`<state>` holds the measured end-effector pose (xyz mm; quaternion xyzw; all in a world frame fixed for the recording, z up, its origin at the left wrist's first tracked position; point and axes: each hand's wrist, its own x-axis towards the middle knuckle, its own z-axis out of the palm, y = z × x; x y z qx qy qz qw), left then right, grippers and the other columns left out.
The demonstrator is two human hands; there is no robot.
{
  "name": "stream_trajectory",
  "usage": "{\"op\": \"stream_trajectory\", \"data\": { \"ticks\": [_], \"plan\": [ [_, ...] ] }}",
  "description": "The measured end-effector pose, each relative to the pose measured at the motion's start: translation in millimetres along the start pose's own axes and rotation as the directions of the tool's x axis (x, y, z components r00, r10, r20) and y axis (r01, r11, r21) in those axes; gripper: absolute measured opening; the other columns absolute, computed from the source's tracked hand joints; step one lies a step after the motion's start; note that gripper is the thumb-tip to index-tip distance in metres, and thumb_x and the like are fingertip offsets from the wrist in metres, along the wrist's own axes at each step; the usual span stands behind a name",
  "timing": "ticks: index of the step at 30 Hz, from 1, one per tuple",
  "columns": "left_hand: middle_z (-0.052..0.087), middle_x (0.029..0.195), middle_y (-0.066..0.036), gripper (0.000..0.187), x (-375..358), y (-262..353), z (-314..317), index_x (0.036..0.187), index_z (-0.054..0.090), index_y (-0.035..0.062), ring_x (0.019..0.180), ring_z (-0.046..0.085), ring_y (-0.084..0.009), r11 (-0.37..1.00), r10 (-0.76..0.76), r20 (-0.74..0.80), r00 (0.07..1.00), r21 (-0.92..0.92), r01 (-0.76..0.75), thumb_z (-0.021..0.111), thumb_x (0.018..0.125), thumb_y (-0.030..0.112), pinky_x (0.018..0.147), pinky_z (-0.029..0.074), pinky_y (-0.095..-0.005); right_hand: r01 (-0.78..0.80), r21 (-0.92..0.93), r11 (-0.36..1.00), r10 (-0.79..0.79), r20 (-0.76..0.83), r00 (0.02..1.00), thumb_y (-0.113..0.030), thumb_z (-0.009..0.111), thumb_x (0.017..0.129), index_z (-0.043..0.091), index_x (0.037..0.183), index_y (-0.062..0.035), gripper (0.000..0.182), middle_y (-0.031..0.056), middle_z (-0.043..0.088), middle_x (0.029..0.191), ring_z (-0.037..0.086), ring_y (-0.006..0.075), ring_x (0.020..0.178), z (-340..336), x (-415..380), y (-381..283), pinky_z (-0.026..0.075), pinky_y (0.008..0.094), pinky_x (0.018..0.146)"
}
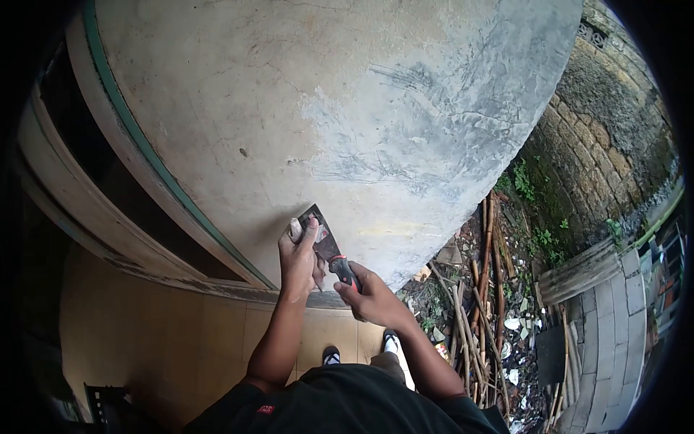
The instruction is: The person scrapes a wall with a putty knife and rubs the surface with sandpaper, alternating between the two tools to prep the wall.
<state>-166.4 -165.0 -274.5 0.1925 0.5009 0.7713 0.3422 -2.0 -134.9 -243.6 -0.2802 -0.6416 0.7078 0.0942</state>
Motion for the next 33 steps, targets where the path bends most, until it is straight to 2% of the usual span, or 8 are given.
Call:
{"op": "stream_trajectory", "data": {
  "ticks": [2,5,8,12,14,19,24,33],
  "plan": [
    [0.059,0.076,-0.006,0.018,17,-27,8,0.092,0.054,0.0026,0.046,0.055,-0.0146,0.95,0.281,-0.059,0.958,-0.121,-0.287,0.063,0.093,0.018,0.04,0.046,-0.0272,-0.063,0.162,0.985,0.053,0.062,0.997,-0.014,0.062,0.091,0.04,0.137,-0.0031,0.052,0.0052,0.049,0.064,0.052,0.0178,0.06,-2,-6,3,0.046,0.0327,0.059],
    [0.063,0.083,-0.01,0.015,1,10,38,0.097,0.051,0.0007,0.068,0.068,-0.0205,0.943,0.2,-0.108,0.974,-0.249,-0.221,0.058,0.095,0.013,0.053,0.056,-0.0303,0.278,-0.684,0.675,-0.568,-0.241,0.787,-0.01,0.07,0.082,0.039,0.141,-0.0061,0.066,0.0181,0.055,0.089,0.06,0.0314,0.077,-8,-7,6,0.05,0.0407,0.07],
    [0.065,0.087,-0.011,0.016,-7,12,57,0.099,0.05,0.0016,0.07,0.069,-0.0193,0.927,0.295,-0.096,0.951,-0.211,-0.309,0.057,0.096,0.015,0.047,0.053,-0.0265,0.231,-0.774,0.59,-0.536,-0.161,0.828,-0.008,0.062,0.086,0.032,0.147,-0.0088,0.067,0.0198,0.057,0.096,0.062,0.0354,0.087,-28,-5,4,0.05,0.0411,0.071],
    [0.064,0.087,-0.008,0.018,-25,19,73,0.098,0.049,0.0028,0.052,0.058,-0.0094,0.942,0.335,-0.002,0.942,0.025,-0.335,0.059,0.096,0.018,0.034,0.039,-0.02,0.576,-0.617,0.536,-0.719,0.024,0.694,-0.009,0.053,0.093,0.027,0.15,-0.0099,0.062,0.0129,0.057,0.082,0.06,0.0248,0.069,-50,3,-2,0.048,0.0353,0.061],
    [0.051,0.075,0.0,0.021,-21,11,81,0.097,0.047,0.0038,0.057,0.047,-0.0039,0.939,0.342,-0.025,0.939,0.056,-0.34,0.061,0.095,0.02,0.043,0.038,-0.0204,0.323,-0.148,0.935,-0.333,-0.043,0.942,-0.012,0.044,0.098,0.024,0.151,-0.0097,0.056,0.0032,0.05,0.07,0.048,0.012,0.058,-52,-10,-16,0.041,0.0267,0.055],
    [0.043,0.08,0.001,0.02,-15,9,94,0.093,0.046,0.0025,0.073,0.04,-0.0051,0.831,0.469,-0.014,0.883,0.345,-0.436,0.059,0.095,0.018,0.062,0.038,-0.0216,0.261,-0.119,0.958,-0.263,-0.007,0.965,-0.017,0.039,0.101,0.025,0.151,-0.0105,0.052,-0.0019,0.043,0.068,0.039,0.0058,0.057,-67,1,-15,0.035,0.0224,0.053],
    [0.048,0.079,0.0,0.018,0,25,92,0.096,0.047,0.0023,0.073,0.046,-0.0057,0.839,0.43,-0.054,0.901,0.393,-0.376,0.063,0.09,0.009,0.062,0.042,-0.0236,0.449,-0.406,0.796,-0.5,-0.022,0.866,-0.004,0.048,0.096,0.035,0.138,0.0121,0.047,0.0184,0.063,0.085,0.056,0.0132,0.067,-56,7,-18,0.047,0.0266,0.065],
    [0.05,0.077,-0.007,0.03,2,32,103,0.095,0.042,0.0007,0.07,0.048,-0.0108,0.777,0.479,-0.122,0.869,0.519,-0.356,0.06,0.071,-0.002,0.061,0.046,-0.0291,0.386,-0.121,0.914,-0.386,0.029,0.922,-0.009,0.044,0.1,0.023,0.148,0.0023,0.054,-0.0012,0.047,0.074,0.041,0.0039,0.061,-65,17,-16,0.037,0.0194,0.053]
  ]
}}
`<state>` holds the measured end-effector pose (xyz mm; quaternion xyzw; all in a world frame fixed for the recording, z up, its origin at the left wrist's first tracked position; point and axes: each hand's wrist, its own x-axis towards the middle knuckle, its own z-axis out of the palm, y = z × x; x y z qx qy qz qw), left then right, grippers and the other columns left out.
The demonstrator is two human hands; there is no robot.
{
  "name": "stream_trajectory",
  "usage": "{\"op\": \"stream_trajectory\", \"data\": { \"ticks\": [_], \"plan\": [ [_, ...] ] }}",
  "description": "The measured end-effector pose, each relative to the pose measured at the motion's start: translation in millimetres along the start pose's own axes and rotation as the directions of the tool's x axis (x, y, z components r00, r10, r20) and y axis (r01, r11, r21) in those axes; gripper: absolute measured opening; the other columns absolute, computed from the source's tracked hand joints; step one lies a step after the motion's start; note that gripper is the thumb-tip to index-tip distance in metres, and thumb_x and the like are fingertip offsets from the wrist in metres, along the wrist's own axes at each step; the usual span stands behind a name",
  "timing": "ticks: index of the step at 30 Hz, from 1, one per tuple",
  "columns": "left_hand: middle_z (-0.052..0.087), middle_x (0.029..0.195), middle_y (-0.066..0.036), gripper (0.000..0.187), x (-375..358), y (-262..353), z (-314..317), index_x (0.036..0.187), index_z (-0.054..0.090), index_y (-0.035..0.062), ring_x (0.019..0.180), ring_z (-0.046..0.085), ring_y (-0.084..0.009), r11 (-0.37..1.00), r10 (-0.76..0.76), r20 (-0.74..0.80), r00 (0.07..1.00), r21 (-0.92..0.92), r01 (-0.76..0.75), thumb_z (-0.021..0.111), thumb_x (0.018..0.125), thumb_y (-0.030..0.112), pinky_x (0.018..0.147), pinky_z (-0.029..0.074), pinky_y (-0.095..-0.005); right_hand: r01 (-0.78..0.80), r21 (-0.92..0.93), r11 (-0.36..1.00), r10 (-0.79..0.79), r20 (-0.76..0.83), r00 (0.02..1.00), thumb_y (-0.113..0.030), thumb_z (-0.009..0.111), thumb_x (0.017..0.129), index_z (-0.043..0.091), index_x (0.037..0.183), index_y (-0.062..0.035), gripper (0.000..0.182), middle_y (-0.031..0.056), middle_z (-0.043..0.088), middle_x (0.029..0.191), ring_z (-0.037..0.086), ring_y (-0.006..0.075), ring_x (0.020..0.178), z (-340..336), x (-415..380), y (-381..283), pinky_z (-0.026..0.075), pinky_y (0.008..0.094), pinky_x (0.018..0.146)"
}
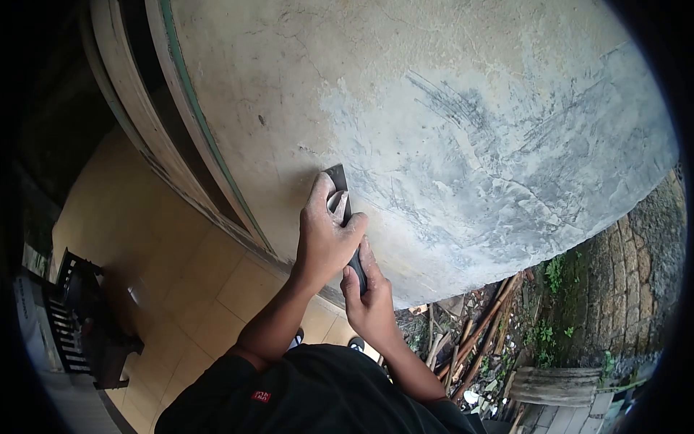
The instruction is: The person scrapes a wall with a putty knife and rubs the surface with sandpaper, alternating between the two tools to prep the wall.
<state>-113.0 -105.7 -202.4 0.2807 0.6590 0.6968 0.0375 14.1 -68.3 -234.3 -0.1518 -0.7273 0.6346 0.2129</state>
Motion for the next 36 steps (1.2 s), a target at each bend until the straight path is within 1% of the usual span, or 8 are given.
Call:
{"op": "stream_trajectory", "data": {
  "ticks": [3,7,9,11,14,17,22,36],
  "plan": [
    [0.058,0.072,-0.019,0.035,-9,-3,5,0.098,0.041,0.0002,0.062,0.062,-0.0308,0.991,0.116,-0.008,0.993,0.073,-0.115,0.065,0.072,0.003,0.057,0.048,-0.0382,-0.008,0.045,0.999,0.008,0.007,1.0,-0.007,0.046,0.099,0.025,0.146,0.0057,0.053,0.0013,0.051,0.081,0.045,0.0049,0.068,-2,-4,2,0.04,0.0207,0.058],
    [0.058,0.072,-0.019,0.033,5,-6,1,0.097,0.042,-0.0003,0.063,0.063,-0.0334,0.991,0.127,-0.028,0.991,0.049,-0.126,0.065,0.073,0.003,0.057,0.049,-0.0388,-0.044,0.043,0.998,0.045,-0.012,0.999,-0.005,0.045,0.099,0.025,0.146,0.0058,0.053,0.0017,0.052,0.088,0.045,0.005,0.07,1,3,3,0.041,0.0203,0.059],
    [0.057,0.072,-0.02,0.033,-2,-1,-1,0.097,0.042,-0.0006,0.064,0.064,-0.0334,0.992,0.059,-0.015,0.998,0.112,-0.057,0.065,0.074,0.004,0.057,0.048,-0.0388,-0.025,0.084,0.996,0.027,-0.021,0.999,-0.005,0.045,0.099,0.025,0.146,0.0057,0.053,0.0016,0.053,0.087,0.046,0.005,0.071,6,3,4,0.04,0.0197,0.059],
    [0.049,0.076,-0.008,0.028,-11,1,2,0.095,0.043,-0.0007,0.068,0.046,-0.0113,1.0,0.012,0.011,1.0,-0.016,-0.012,0.063,0.075,-0.002,0.059,0.045,-0.0293,-0.055,0.171,0.984,0.053,0.012,0.999,-0.004,0.045,0.099,0.026,0.146,0.0055,0.051,0.0066,0.057,0.101,0.052,0.0074,0.08,-3,-4,9,0.045,0.0199,0.067],
    [0.046,0.075,-0.009,0.026,-18,0,2,0.09,0.041,0.001,0.07,0.046,-0.012,0.996,0.06,0.05,0.997,-0.065,-0.057,0.063,0.075,-0.001,0.062,0.045,-0.0305,-0.063,0.106,0.992,0.059,0.035,0.998,-0.005,0.044,0.099,0.028,0.145,0.0051,0.05,0.0142,0.052,0.128,0.054,0.0143,0.11,-9,2,-1,0.046,0.0222,0.084],
    [0.044,0.072,-0.008,0.026,-12,-5,0,0.085,0.039,0.0018,0.068,0.043,-0.0137,1.0,-0.006,0.023,1.0,0.004,0.006,0.062,0.073,-0.002,0.061,0.044,-0.0309,-0.168,0.034,0.985,0.17,-0.058,0.984,-0.003,0.044,0.098,0.027,0.145,0.0062,0.05,0.0156,0.052,0.129,0.052,0.0153,0.112,6,4,5,0.045,0.0253,0.089],
    [0.042,0.075,-0.004,0.026,-18,-9,6,0.085,0.039,0.0021,0.069,0.041,-0.0098,0.985,0.018,0.075,0.997,-0.17,-0.005,0.059,0.071,-0.005,0.061,0.044,-0.0291,0.141,0.005,0.99,-0.14,-0.077,0.987,0.0,0.044,0.097,0.025,0.146,0.0065,0.053,0.0072,0.057,0.1,0.046,0.0063,0.075,0,-5,19,0.042,0.0205,0.061],
    [0.045,0.083,-0.006,0.028,7,-11,-16,0.09,0.041,0.0017,0.079,0.043,-0.0102,0.99,-0.092,0.057,0.994,-0.101,0.097,0.061,0.071,-0.003,0.066,0.043,-0.0265,0.031,-0.067,0.997,-0.036,-0.067,0.997,-0.006,0.048,0.097,0.031,0.143,0.0068,0.05,0.0045,0.055,0.074,0.047,0.0069,0.065,19,21,0,0.042,0.0239,0.056]
  ]
}}
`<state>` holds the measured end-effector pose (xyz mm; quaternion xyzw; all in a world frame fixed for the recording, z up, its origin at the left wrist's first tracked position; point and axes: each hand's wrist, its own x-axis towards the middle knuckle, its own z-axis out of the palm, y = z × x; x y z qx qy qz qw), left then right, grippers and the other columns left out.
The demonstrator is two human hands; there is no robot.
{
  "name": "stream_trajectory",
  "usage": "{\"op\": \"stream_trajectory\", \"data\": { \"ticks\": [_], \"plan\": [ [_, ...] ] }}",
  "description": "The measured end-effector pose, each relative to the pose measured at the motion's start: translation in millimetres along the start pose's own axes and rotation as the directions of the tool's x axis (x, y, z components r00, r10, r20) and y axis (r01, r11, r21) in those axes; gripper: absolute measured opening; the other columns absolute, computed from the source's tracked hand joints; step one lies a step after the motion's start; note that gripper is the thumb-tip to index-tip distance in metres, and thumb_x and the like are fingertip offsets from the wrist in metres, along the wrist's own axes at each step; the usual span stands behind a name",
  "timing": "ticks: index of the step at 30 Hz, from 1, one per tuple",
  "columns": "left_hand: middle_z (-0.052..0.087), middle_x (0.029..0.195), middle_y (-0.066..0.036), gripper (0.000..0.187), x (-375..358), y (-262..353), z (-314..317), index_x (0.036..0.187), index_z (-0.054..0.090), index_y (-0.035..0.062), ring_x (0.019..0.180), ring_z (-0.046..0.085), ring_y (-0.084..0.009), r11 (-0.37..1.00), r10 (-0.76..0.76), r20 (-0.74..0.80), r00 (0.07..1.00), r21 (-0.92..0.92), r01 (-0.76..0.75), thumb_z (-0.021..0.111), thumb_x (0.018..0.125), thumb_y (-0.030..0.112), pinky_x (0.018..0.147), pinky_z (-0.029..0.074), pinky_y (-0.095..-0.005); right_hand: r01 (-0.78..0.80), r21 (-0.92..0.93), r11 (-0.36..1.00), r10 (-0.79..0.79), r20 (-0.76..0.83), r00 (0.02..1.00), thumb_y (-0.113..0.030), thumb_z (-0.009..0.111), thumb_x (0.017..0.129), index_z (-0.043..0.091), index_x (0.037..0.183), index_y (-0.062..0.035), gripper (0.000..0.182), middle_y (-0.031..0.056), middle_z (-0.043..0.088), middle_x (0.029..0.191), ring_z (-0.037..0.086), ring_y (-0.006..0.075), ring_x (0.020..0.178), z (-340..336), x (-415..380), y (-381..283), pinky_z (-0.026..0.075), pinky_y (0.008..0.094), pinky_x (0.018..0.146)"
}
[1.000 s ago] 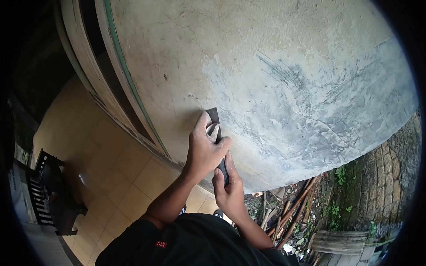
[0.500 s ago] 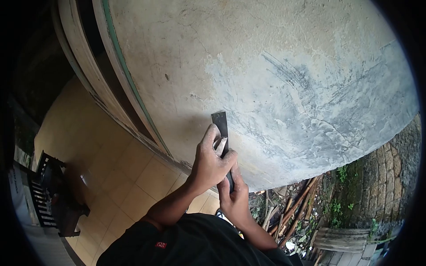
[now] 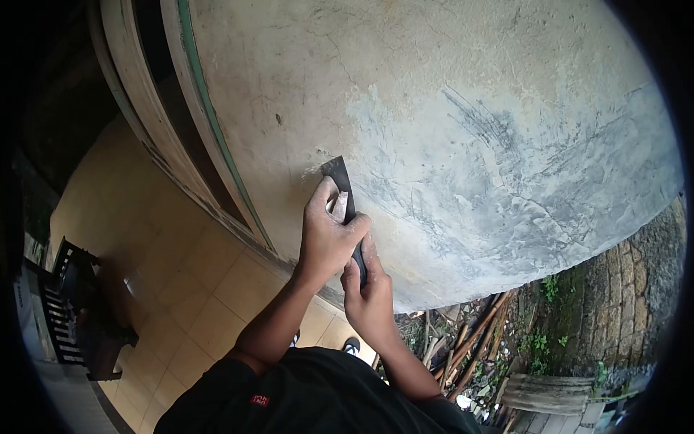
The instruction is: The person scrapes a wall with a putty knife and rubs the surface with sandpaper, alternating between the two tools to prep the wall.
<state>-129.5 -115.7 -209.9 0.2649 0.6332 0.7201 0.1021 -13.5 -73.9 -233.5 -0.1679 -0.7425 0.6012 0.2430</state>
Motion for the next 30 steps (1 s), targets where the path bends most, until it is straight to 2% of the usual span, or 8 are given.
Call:
{"op": "stream_trajectory", "data": {
  "ticks": [3,5,10,18,22,23,25,30],
  "plan": [
    [0.046,0.084,-0.007,0.033,-15,2,13,0.097,0.04,0.0014,0.079,0.046,-0.0133,0.991,0.12,-0.145,0.982,-0.042,-0.127,0.062,0.072,-0.002,0.068,0.044,-0.0284,-0.092,-0.071,0.993,0.096,0.06,0.994,-0.005,0.046,0.097,0.031,0.143,0.0073,0.05,0.0112,0.062,0.088,0.056,0.01,0.077,-14,-12,-9,0.047,0.0247,0.067],
    [0.046,0.088,-0.01,0.038,-25,4,21,0.099,0.039,0.001,0.082,0.047,-0.0161,0.998,0.032,-0.043,0.999,-0.05,-0.034,0.065,0.072,0.0,0.074,0.045,-0.0315,0.051,0.041,0.998,-0.052,0.014,0.999,-0.003,0.043,0.097,0.029,0.143,0.0084,0.05,0.0249,0.054,0.128,0.052,0.0179,0.117,-19,-22,-10,0.041,0.029,0.097],
    [0.053,0.085,-0.016,0.042,-3,-5,15,0.101,0.036,0.0014,0.073,0.056,-0.0261,0.971,0.236,-0.094,0.967,-0.013,-0.238,0.065,0.071,0.0,0.067,0.048,-0.0386,-0.005,-0.058,0.998,0.004,-0.02,1.0,-0.006,0.048,0.097,0.031,0.142,0.008,0.05,0.0092,0.06,0.076,0.049,0.0076,0.063,-9,-9,-6,0.044,0.0251,0.057],
    [0.053,0.084,-0.015,0.037,-4,-6,9,0.098,0.036,0.0008,0.072,0.055,-0.0217,0.989,0.151,-0.077,0.986,0.023,-0.149,0.062,0.073,0.0,0.065,0.048,-0.0368,0.112,-0.209,0.971,-0.109,0.027,0.994,-0.003,0.048,0.095,0.032,0.141,0.0084,0.05,0.0181,0.062,0.083,0.056,0.0109,0.072,-10,-4,-7,0.048,0.0279,0.064],
    [0.052,0.082,-0.015,0.035,-10,-11,15,0.098,0.036,0.0012,0.073,0.055,-0.0213,0.988,0.139,-0.064,0.988,-0.062,-0.143,0.063,0.074,0.0,0.066,0.048,-0.036,0.009,-0.233,0.972,0.011,0.082,0.997,-0.003,0.048,0.095,0.03,0.142,0.008,0.052,0.022,0.065,0.085,0.061,0.0152,0.066,-17,-14,-21,0.049,0.0293,0.061],
    [0.052,0.082,-0.015,0.035,-14,-17,19,0.098,0.037,0.0011,0.073,0.055,-0.0212,0.969,0.18,-0.06,0.982,-0.161,-0.188,0.063,0.074,0.0,0.067,0.048,-0.0353,0.1,-0.169,0.981,-0.092,0.055,0.994,-0.004,0.048,0.095,0.03,0.142,0.0084,0.051,0.0208,0.064,0.077,0.061,0.0158,0.065,-20,-18,-7,0.048,0.0303,0.058],
    [0.052,0.083,-0.015,0.036,-11,-8,12,0.099,0.038,0.0003,0.075,0.055,-0.0212,0.98,0.198,-0.018,0.98,-0.007,-0.198,0.063,0.074,0.0,0.069,0.048,-0.0348,0.029,-0.221,0.975,-0.009,0.088,0.996,-0.005,0.041,0.099,0.028,0.144,0.0046,0.048,-0.0016,0.049,0.08,0.041,0.0031,0.067,-20,-18,-12,0.037,0.0185,0.057],
    [0.054,0.086,-0.015,0.038,1,-16,4,0.099,0.037,-0.0006,0.075,0.056,-0.0221,0.985,0.161,-0.069,0.985,-0.053,-0.165,0.064,0.072,-0.001,0.068,0.048,-0.0355,0.002,-0.11,0.994,0.005,0.06,0.998,-0.007,0.043,0.1,0.028,0.145,0.0035,0.048,-0.0025,0.046,0.074,0.04,0.0031,0.061,-7,-5,-8,0.035,0.0183,0.053]
  ]
}}
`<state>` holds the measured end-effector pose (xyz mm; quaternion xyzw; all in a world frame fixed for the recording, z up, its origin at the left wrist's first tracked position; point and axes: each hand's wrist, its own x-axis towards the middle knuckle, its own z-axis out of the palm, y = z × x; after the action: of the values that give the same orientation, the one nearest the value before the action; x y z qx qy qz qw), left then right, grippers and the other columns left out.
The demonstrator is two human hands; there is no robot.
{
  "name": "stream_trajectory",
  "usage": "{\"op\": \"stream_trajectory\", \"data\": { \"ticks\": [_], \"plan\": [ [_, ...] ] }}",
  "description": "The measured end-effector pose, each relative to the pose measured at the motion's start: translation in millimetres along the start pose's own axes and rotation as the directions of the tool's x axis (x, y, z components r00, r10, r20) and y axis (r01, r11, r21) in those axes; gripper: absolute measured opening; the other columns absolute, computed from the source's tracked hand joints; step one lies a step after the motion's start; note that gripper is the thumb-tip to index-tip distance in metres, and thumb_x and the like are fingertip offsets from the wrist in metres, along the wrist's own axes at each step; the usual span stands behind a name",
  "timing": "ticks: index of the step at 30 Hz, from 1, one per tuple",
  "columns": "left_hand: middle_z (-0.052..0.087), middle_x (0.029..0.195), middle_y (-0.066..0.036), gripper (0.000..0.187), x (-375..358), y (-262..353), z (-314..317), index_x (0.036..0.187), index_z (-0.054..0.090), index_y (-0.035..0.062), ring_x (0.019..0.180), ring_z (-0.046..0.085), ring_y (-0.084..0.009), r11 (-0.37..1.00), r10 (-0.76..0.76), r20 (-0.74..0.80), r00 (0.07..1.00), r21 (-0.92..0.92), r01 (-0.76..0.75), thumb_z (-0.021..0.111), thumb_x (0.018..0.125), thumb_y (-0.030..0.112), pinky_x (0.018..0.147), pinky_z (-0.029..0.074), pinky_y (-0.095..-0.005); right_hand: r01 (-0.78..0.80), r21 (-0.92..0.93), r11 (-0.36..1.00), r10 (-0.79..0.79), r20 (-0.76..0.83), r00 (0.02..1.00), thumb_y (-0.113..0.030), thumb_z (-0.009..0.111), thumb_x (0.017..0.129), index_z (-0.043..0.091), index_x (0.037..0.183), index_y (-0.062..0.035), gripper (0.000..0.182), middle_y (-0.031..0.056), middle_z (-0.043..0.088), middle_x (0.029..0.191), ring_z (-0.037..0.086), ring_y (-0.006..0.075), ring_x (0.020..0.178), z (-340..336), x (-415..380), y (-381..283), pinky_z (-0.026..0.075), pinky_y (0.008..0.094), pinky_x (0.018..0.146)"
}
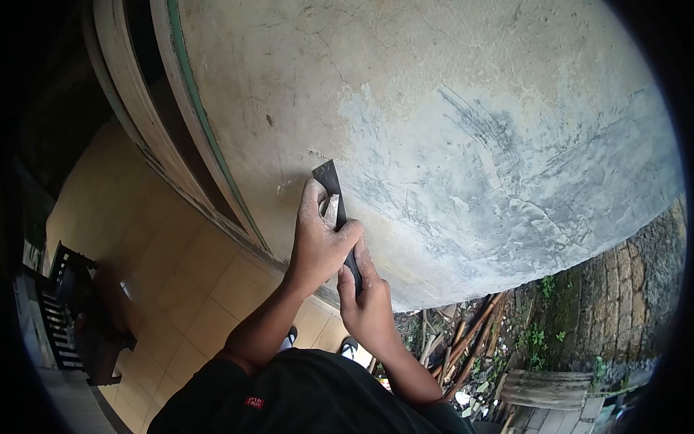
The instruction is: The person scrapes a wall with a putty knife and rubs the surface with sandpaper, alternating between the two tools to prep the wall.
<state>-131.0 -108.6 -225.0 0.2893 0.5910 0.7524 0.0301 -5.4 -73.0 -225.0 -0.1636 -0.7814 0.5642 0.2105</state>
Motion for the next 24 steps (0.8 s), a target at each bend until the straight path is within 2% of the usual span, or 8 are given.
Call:
{"op": "stream_trajectory", "data": {
  "ticks": [3,5,9,13,17,21,22,24],
  "plan": [
    [0.054,0.086,-0.016,0.04,-13,7,13,0.1,0.037,-0.0002,0.077,0.056,-0.0217,0.984,0.022,0.062,0.998,-0.178,-0.011,0.065,0.072,0.0,0.069,0.048,-0.0338,-0.053,0.026,0.998,0.053,0.019,0.998,-0.007,0.04,0.1,0.029,0.145,0.0009,0.047,-0.0056,0.042,0.068,0.037,0.0015,0.054,-14,-20,-7,0.031,0.0176,0.048],
    [0.054,0.086,-0.015,0.039,-9,15,5,0.1,0.038,-0.0004,0.078,0.056,-0.02,0.999,0.023,0.104,0.994,0.047,-0.028,0.066,0.073,0.001,0.07,0.048,-0.0323,-0.119,0.051,0.992,0.12,-0.032,0.992,-0.006,0.048,0.097,0.031,0.143,0.0064,0.051,0.0075,0.057,0.077,0.05,0.0092,0.066,-14,-16,-9,0.046,0.0268,0.061],
    [0.055,0.088,-0.015,0.038,9,5,-8,0.1,0.042,-0.0016,0.077,0.055,-0.0201,1.0,0.0,0.047,0.999,0.03,-0.001,0.065,0.07,0.0,0.071,0.049,-0.0345,-0.01,0.028,1.0,0.011,-0.054,0.998,-0.006,0.048,0.097,0.031,0.143,0.0058,0.051,0.005,0.053,0.073,0.047,0.0083,0.066,9,4,-1,0.043,0.0249,0.059],
    [0.056,0.086,-0.014,0.04,-5,5,8,0.1,0.042,-0.0026,0.076,0.054,-0.0178,0.98,0.045,0.008,0.999,-0.192,-0.043,0.066,0.069,0.001,0.069,0.048,-0.0331,-0.122,0.075,0.99,0.12,0.025,0.992,-0.008,0.048,0.098,0.028,0.145,0.0066,0.053,0.003,0.051,0.074,0.046,0.0071,0.065,-10,-14,-18,0.042,0.0239,0.058],
    [0.055,0.081,-0.011,0.036,4,18,-8,0.095,0.043,-0.0023,0.072,0.052,-0.0167,0.997,-0.064,0.164,0.984,0.057,0.055,0.066,0.069,0.002,0.066,0.048,-0.0326,-0.097,0.085,0.992,0.1,-0.034,0.994,-0.009,0.046,0.099,0.027,0.145,0.0067,0.053,0.0016,0.051,0.075,0.044,0.0058,0.065,2,-16,-10,0.041,0.0227,0.058],
    [0.047,0.083,-0.005,0.026,-7,23,2,0.09,0.044,-0.0015,0.076,0.045,-0.0095,0.989,-0.142,0.06,0.988,0.049,0.139,0.059,0.07,-0.006,0.063,0.045,-0.0248,-0.12,0.136,0.983,0.122,-0.002,0.993,-0.01,0.049,0.098,0.028,0.145,0.0059,0.054,0.0,0.049,0.074,0.043,0.0055,0.064,-6,-15,-5,0.04,0.0215,0.057],
    [0.047,0.085,-0.006,0.027,-13,15,14,0.092,0.043,-0.0017,0.076,0.046,-0.0101,0.981,-0.069,0.026,0.997,-0.18,0.073,0.058,0.071,-0.008,0.061,0.046,-0.0255,-0.166,0.152,0.974,0.166,0.011,0.986,-0.011,0.05,0.098,0.029,0.144,0.0061,0.054,-0.0006,0.048,0.073,0.043,0.0056,0.064,-15,-18,-11,0.04,0.0211,0.057],
    [0.048,0.086,-0.007,0.026,-12,10,16,0.091,0.042,-0.0009,0.074,0.046,-0.0093,0.994,-0.048,0.08,0.996,-0.09,0.055,0.058,0.072,-0.008,0.057,0.045,-0.0246,-0.16,0.094,0.983,0.162,-0.013,0.987,-0.011,0.05,0.098,0.031,0.144,0.0061,0.052,-0.0005,0.049,0.075,0.043,0.0055,0.065,-21,-20,-12,0.04,0.0212,0.057]
  ]
}}
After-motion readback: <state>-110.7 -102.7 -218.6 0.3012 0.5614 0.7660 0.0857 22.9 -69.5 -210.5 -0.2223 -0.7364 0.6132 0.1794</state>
